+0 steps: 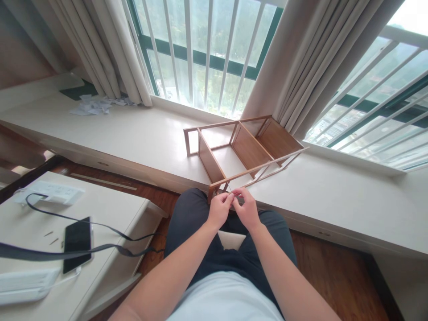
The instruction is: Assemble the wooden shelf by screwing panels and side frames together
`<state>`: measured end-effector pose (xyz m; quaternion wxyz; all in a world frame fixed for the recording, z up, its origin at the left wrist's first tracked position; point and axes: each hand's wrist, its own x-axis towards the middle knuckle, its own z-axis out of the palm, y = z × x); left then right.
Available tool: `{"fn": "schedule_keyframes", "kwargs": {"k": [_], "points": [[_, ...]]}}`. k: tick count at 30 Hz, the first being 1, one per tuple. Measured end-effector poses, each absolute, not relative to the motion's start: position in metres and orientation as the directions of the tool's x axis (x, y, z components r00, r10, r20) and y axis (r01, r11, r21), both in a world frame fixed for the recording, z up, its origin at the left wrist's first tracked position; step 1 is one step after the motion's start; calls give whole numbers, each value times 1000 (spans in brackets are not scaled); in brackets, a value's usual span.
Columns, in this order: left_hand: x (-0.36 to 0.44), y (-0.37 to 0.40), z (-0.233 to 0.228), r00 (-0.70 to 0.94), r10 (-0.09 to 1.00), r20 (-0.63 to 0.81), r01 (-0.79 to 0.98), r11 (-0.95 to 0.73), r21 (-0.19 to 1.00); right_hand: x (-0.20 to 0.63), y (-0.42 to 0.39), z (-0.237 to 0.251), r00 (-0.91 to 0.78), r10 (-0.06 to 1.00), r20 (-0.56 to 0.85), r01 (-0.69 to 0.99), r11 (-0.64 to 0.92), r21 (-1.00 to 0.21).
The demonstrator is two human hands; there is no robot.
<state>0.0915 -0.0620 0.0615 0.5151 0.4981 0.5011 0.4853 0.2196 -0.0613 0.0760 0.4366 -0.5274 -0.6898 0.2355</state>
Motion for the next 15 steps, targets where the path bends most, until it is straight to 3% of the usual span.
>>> {"fn": "schedule_keyframes", "kwargs": {"k": [8, 15], "points": [[81, -53, 61, 155, 987, 40, 128, -60, 990, 223, -61, 73, -79, 861, 503, 573, 452, -684], [68, -63, 67, 216, 975, 43, 106, -67, 992, 220, -64, 64, -56, 892, 449, 530, 407, -744]]}}
